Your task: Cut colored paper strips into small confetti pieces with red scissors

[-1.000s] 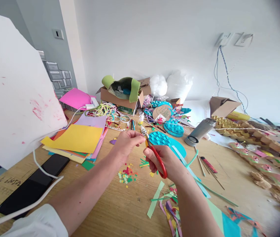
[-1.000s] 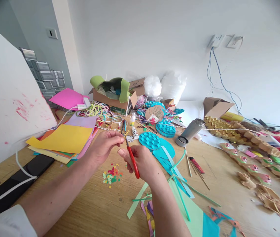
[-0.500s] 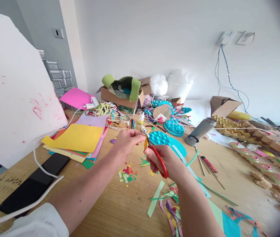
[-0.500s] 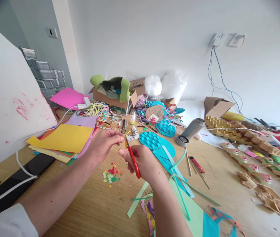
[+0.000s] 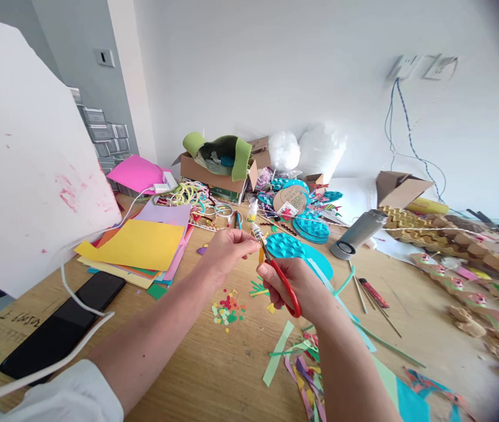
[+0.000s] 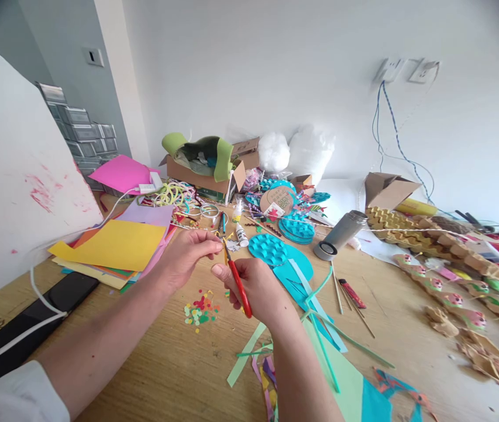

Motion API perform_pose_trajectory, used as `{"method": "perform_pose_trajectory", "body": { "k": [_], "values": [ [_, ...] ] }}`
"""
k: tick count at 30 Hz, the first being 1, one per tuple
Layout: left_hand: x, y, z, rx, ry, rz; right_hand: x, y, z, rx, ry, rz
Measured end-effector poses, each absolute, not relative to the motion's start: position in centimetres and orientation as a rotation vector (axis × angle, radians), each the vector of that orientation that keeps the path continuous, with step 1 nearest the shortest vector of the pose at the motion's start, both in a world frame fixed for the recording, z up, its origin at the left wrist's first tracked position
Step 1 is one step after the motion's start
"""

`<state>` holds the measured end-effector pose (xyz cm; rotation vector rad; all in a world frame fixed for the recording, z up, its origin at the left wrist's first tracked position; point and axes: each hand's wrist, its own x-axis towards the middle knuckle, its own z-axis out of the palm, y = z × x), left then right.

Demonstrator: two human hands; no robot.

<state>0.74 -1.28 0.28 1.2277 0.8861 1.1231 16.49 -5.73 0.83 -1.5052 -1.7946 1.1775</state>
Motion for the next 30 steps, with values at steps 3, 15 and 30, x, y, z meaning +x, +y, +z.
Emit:
{"method": "perform_pose_trajectory", "body": {
  "k": [3, 15, 30],
  "values": [
    [0.80, -1.34, 0.25, 1.218, 0.875, 1.129, 16.46, -5.76, 0.78, -1.490, -1.799, 1.167],
    [0.91, -1.06, 0.06, 1.201, 0.886, 1.148, 16.67, -5.66, 0.83, -1.507, -1.881, 1.115],
    [0.85, -1.26, 0.26, 1.225, 0.893, 1.121, 16.62, -5.78, 0.89, -1.532, -1.841, 1.137]
  ]
}}
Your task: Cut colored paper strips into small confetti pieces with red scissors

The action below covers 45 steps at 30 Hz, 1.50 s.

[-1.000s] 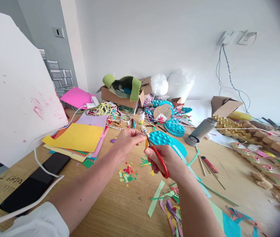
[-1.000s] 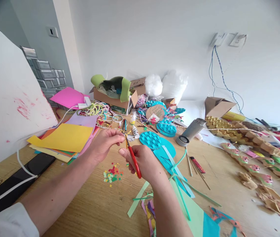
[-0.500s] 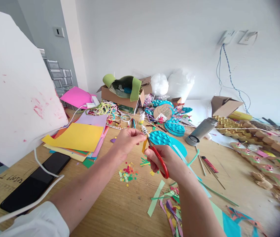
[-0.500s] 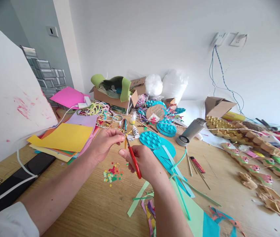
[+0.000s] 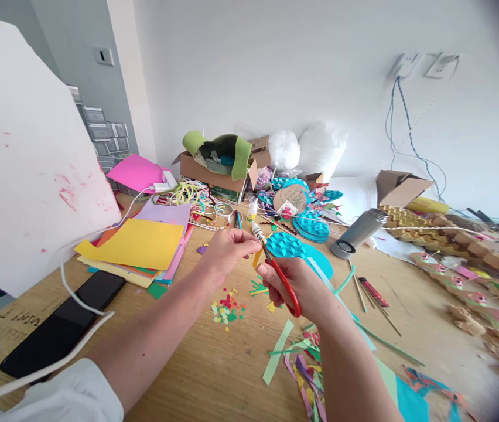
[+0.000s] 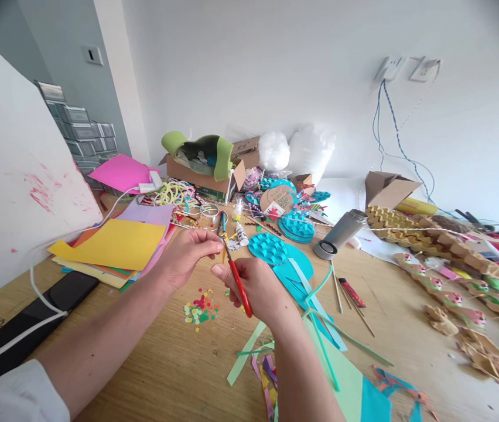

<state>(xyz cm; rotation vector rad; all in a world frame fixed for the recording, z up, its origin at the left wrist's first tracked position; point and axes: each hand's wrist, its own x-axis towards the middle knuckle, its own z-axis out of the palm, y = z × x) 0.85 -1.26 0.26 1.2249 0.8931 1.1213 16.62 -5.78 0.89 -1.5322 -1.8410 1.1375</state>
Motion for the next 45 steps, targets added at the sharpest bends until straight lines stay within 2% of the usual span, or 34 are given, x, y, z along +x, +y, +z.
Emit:
{"method": "perform_pose_trajectory", "body": {
  "k": [45],
  "values": [
    [0.72, -1.32, 0.38, 1.256, 0.839, 1.090, 16.52, -5.90, 1.18, -1.495, -1.815, 1.153]
  ]
}}
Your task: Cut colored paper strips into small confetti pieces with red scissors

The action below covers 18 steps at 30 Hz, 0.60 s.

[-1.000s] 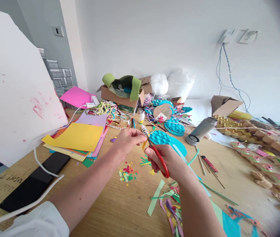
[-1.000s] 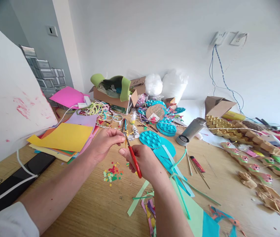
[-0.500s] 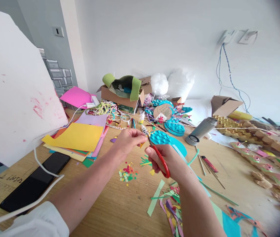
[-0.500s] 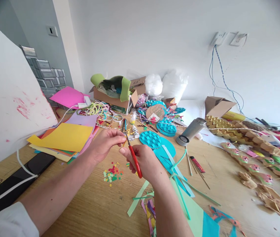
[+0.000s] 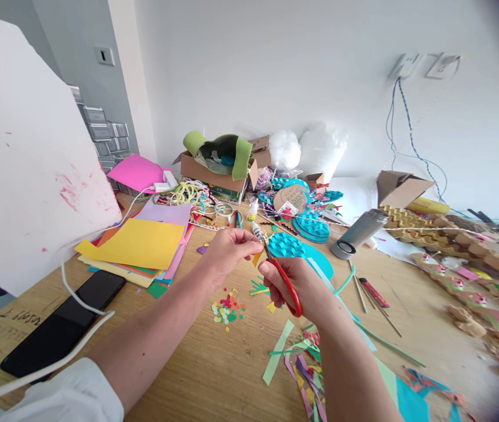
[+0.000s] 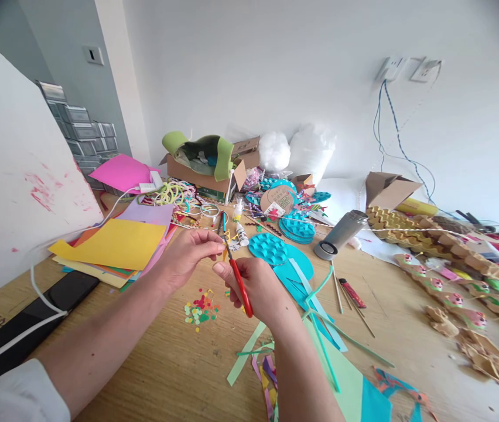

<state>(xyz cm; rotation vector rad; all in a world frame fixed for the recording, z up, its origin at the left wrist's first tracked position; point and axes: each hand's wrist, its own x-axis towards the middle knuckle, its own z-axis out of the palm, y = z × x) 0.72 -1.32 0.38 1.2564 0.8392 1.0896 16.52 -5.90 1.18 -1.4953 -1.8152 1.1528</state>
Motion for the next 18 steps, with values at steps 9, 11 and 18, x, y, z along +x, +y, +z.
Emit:
{"method": "perform_pose_trajectory", "body": {
  "k": [9, 11, 18],
  "values": [
    [0.67, -1.20, 0.20, 1.229, 0.827, 1.120, 16.45, -6.07, 1.44, -1.496, -1.821, 1.155],
    [0.65, -1.22, 0.29, 1.211, 0.817, 1.117, 16.46, -6.07, 1.43, -1.503, -1.818, 1.154],
    [0.57, -1.24, 0.44, 1.187, 0.798, 1.049, 16.47, -5.93, 1.38, -1.514, -1.801, 1.159]
  ]
}}
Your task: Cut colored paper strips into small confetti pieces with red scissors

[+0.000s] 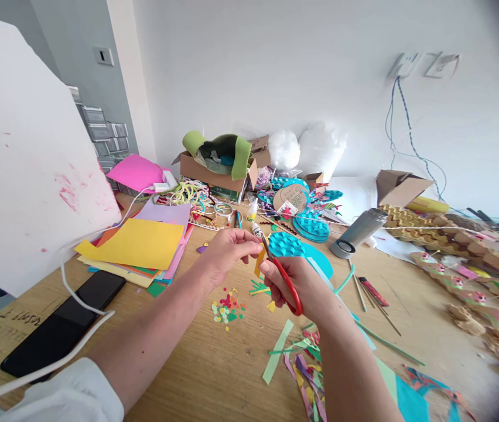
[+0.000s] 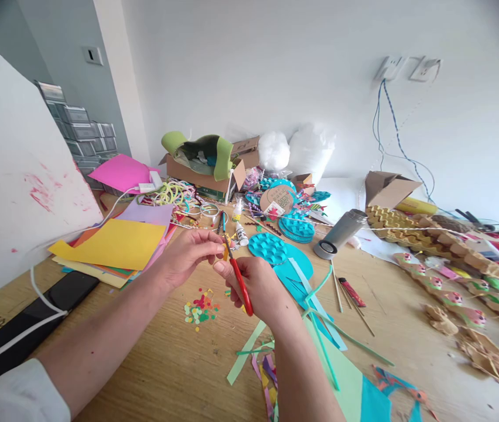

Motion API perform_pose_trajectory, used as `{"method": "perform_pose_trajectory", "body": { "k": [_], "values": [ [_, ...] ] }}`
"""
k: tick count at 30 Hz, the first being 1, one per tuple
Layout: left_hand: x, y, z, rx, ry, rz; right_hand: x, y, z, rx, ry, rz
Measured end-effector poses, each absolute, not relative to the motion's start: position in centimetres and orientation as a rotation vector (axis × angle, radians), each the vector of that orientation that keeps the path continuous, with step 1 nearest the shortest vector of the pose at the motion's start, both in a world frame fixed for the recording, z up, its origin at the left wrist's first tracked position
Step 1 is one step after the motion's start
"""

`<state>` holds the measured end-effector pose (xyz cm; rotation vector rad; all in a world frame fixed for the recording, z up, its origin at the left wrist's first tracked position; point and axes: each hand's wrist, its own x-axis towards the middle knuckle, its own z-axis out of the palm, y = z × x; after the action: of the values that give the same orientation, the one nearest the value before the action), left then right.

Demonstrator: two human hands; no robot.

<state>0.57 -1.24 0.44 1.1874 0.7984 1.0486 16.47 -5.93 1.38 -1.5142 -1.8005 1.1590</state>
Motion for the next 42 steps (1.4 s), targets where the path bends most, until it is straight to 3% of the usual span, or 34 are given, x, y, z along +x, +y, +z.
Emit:
{"method": "perform_pose_trajectory", "body": {
  "k": [42],
  "values": [
    [-0.5, -0.7, 0.6, 1.335, 0.767, 0.892, 16.9, -6.2, 1.4, -1.483, -1.975, 1.146]
  ]
}}
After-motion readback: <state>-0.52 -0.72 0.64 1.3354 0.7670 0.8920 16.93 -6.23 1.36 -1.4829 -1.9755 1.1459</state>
